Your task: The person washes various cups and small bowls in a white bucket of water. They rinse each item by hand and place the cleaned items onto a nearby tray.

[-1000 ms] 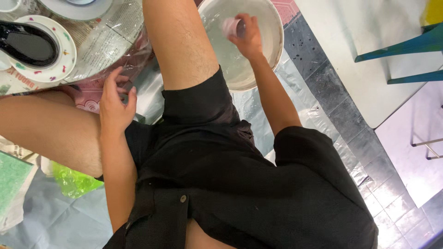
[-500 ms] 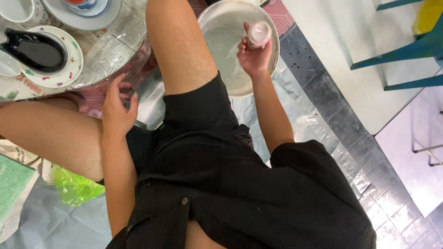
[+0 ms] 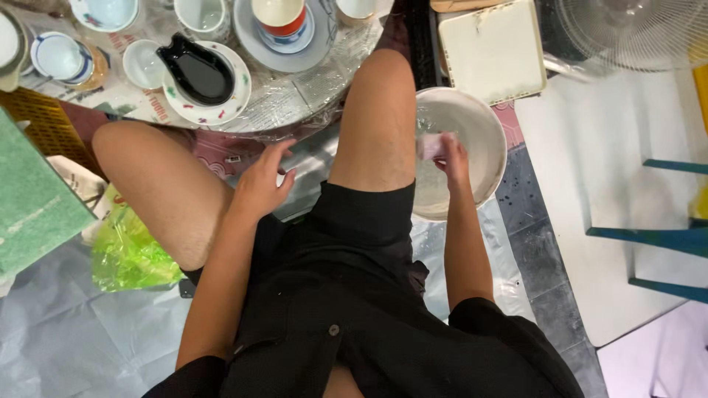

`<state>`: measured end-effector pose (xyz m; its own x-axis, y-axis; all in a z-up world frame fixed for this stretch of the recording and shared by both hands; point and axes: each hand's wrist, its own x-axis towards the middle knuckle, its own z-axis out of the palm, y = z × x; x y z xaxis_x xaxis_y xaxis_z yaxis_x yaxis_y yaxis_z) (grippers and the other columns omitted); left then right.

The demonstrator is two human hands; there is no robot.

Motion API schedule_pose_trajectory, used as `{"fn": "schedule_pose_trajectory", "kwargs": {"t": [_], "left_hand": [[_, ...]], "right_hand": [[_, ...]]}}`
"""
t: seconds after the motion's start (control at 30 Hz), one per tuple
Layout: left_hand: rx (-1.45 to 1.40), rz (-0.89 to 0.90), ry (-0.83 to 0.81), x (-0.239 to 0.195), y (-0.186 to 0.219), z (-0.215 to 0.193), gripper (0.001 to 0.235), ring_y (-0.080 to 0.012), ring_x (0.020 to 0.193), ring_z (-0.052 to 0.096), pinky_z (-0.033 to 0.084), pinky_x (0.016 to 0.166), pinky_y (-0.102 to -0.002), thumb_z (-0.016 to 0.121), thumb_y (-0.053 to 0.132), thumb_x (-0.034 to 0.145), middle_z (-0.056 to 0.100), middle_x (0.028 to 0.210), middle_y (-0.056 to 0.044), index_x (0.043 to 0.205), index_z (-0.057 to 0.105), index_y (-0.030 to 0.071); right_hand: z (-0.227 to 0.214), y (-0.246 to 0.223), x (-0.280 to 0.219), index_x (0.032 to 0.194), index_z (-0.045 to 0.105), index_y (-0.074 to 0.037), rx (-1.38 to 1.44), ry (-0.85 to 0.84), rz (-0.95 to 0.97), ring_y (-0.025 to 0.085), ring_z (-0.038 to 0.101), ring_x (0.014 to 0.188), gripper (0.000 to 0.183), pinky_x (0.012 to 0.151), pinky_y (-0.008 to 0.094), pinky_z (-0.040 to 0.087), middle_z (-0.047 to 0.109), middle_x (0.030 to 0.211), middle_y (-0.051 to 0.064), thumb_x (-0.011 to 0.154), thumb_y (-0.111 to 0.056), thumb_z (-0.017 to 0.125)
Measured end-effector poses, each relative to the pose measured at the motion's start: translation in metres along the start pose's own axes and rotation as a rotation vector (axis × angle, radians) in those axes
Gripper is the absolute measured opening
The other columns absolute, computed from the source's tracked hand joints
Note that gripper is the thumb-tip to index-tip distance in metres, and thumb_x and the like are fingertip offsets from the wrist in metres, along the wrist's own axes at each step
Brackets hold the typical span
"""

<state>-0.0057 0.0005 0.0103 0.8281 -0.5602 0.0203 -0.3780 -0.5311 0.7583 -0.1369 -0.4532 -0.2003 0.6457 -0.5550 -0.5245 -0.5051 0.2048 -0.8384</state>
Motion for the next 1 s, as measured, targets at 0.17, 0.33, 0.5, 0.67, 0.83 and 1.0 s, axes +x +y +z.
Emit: {"fn": "schedule_pose_trajectory", "kwargs": {"t": [0.17,0.33,0.5,0.67,0.83,1.0], "left_hand": [[0.001,-0.036,-0.042,0.005,0.007,0.002,0.054,-0.0251,0.083,0.071,0.056,0.074,-0.039,0.07,0.013,0.091,0.068,0.118,-0.01,0.142,0.052,0.015],[0.023,-0.025,-0.052,0.002,0.013,0.002,0.054,-0.0255,0.084,0.071,0.056,0.074,-0.039,0.07,0.011,0.092,0.068,0.119,-0.012,0.143,0.052,0.013],[-0.027,-0.003,-0.041,0.009,0.012,0.004,0.055,-0.0247,0.086,0.071,0.056,0.074,-0.038,0.071,0.009,0.093,0.067,0.12,-0.012,0.144,0.052,0.011],[-0.099,-0.05,-0.062,0.014,0.023,0.0,0.055,-0.0214,0.087,0.072,0.055,0.075,-0.036,0.071,0.007,0.093,0.067,0.124,-0.011,0.145,0.052,0.009],[-0.129,0.051,-0.021,0.032,0.051,-0.015,0.053,-0.0216,0.098,0.069,0.056,0.084,-0.034,0.071,0.002,0.099,0.069,0.125,-0.011,0.148,0.052,0.006],[-0.156,0.27,-0.048,0.068,0.101,-0.009,0.05,-0.0238,0.105,0.071,0.058,0.091,-0.034,0.072,0.0,0.095,0.068,0.125,-0.013,0.142,0.056,0.006]], "right_hand": [[0.026,0.003,0.017,0.123,0.071,-0.006,-0.693,-0.027,-0.345,0.032,0.07,0.095,0.051,0.081,0.043,0.054,0.073,0.107,0.02,0.091,-0.046,0.067],[0.058,0.011,0.025,0.123,0.067,-0.005,-1.002,-0.119,-0.294,0.038,0.068,0.104,0.052,0.086,0.047,0.054,0.071,0.113,0.022,0.087,-0.042,0.071],[0.073,0.034,0.032,0.124,0.064,-0.005,-1.038,-0.064,-0.264,0.039,0.065,0.107,0.053,0.088,0.048,0.053,0.067,0.116,0.022,0.084,-0.039,0.075],[0.064,0.042,0.033,0.125,0.061,-0.005,-0.986,0.002,-0.278,0.041,0.062,0.11,0.055,0.09,0.049,0.051,0.063,0.119,0.021,0.082,-0.035,0.078],[0.048,0.02,0.015,0.124,0.061,-0.005,-0.841,0.041,-0.43,0.039,0.062,0.112,0.063,0.092,0.047,0.052,0.063,0.119,0.019,0.073,-0.031,0.088],[0.026,-0.06,-0.031,0.123,0.063,-0.007,-0.626,0.097,-0.616,0.032,0.066,0.111,0.069,0.092,0.042,0.055,0.066,0.119,0.013,0.064,-0.021,0.097]]}}
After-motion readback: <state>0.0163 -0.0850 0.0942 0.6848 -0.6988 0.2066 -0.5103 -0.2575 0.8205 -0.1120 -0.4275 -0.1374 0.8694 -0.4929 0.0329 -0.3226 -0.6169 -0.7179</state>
